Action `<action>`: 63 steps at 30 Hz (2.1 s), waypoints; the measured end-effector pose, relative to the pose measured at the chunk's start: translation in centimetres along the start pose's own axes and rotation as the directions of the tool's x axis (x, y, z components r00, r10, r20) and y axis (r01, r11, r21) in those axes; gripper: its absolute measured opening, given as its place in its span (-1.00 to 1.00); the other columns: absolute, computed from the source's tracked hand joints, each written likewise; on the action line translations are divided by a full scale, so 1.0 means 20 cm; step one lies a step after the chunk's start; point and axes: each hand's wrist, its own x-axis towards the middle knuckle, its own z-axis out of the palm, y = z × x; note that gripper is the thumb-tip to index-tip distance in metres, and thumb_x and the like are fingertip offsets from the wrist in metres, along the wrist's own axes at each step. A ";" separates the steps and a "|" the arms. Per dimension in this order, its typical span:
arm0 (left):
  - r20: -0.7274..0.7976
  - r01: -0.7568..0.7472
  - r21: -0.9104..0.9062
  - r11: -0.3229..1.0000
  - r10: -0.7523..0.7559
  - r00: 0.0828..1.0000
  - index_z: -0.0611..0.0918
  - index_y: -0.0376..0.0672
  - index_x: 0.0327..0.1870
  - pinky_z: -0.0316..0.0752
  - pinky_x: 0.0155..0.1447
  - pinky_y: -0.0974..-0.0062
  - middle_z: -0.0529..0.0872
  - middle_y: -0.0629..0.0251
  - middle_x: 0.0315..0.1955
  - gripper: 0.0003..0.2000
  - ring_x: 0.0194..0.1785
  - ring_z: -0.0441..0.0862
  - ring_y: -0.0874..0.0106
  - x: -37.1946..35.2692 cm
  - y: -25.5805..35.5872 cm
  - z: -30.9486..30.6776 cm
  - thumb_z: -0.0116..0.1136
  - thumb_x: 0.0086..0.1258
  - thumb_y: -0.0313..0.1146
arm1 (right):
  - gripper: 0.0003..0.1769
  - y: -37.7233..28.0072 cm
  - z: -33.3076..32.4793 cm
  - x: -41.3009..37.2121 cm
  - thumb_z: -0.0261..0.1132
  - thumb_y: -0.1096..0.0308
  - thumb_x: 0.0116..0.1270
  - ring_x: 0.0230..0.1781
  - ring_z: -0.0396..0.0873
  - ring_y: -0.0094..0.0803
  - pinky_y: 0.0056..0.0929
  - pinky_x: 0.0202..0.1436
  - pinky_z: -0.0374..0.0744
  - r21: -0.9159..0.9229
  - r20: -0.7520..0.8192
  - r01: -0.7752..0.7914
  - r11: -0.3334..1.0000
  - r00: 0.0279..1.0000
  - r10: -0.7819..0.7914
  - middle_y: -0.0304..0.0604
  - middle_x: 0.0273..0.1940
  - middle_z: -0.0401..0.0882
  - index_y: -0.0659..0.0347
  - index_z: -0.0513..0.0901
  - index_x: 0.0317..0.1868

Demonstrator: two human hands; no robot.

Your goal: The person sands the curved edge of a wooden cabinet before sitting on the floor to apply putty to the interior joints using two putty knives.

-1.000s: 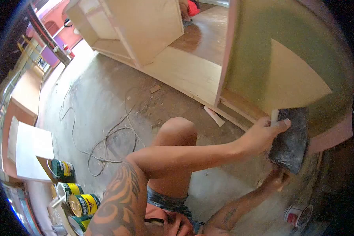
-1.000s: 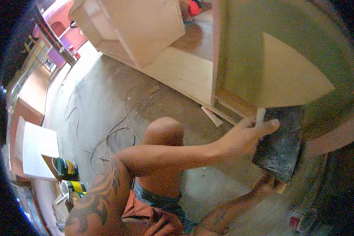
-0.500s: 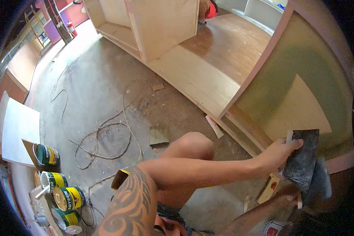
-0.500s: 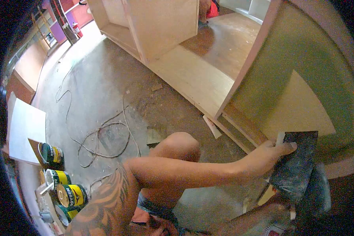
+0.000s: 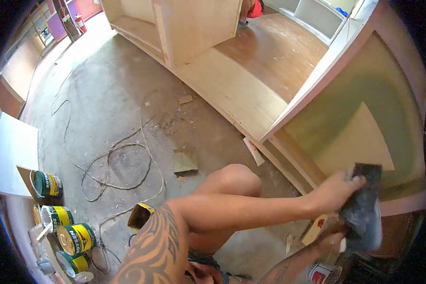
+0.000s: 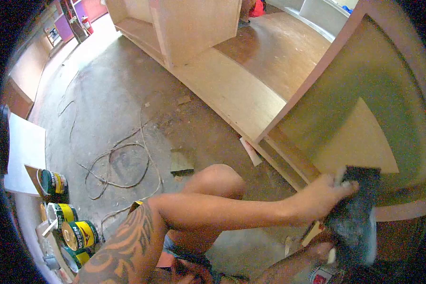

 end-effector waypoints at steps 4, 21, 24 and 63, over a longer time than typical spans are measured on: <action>0.052 -0.149 -0.117 0.982 0.156 0.986 0.55 -0.33 -0.22 0.48 -0.23 0.48 0.63 0.28 -0.43 -0.66 -0.37 0.56 0.47 0.01 0.00 -0.02 -0.01 0.35 -0.14 | -0.48 0.00 0.00 0.06 0.20 0.17 0.16 -0.13 0.51 -0.18 -0.27 -0.08 0.50 -0.016 -0.021 -0.035 0.999 0.999 0.035 0.00 -0.03 0.49 0.37 0.43 0.05; -0.113 0.010 0.100 0.995 0.002 0.994 0.60 -0.33 -0.26 0.45 -0.24 0.48 0.63 0.30 -0.44 -0.63 -0.38 0.53 0.51 -0.05 0.01 -0.02 0.10 0.29 -0.10 | -0.48 0.17 -0.05 -0.19 0.15 0.15 0.24 -0.09 0.50 -0.18 -0.28 0.02 0.48 -0.014 0.129 0.116 0.993 0.985 -0.114 -0.02 0.00 0.49 0.43 0.42 0.05; -0.007 0.075 0.183 0.980 -0.075 0.997 0.58 -0.36 -0.17 0.46 -0.15 0.50 0.64 0.31 -0.33 -0.56 -0.27 0.56 0.51 -0.07 0.01 -0.02 0.13 0.28 -0.05 | -0.48 0.24 0.02 -0.30 0.15 0.15 0.25 -0.09 0.50 -0.18 -0.28 0.03 0.48 -0.139 0.501 0.299 0.944 0.843 -0.193 -0.02 0.01 0.49 0.44 0.42 0.05; -0.308 0.139 0.178 0.974 -0.079 0.948 0.50 -0.30 -0.08 0.44 -0.08 0.51 0.60 0.31 -0.22 -0.66 -0.19 0.54 0.50 -0.07 -0.19 0.01 0.18 0.26 -0.23 | -0.44 -0.25 0.21 -0.36 0.25 0.33 0.23 0.01 0.41 -0.42 -0.41 0.07 0.41 0.365 0.548 0.069 0.929 0.790 -0.274 -0.13 -0.02 0.48 0.26 0.30 0.21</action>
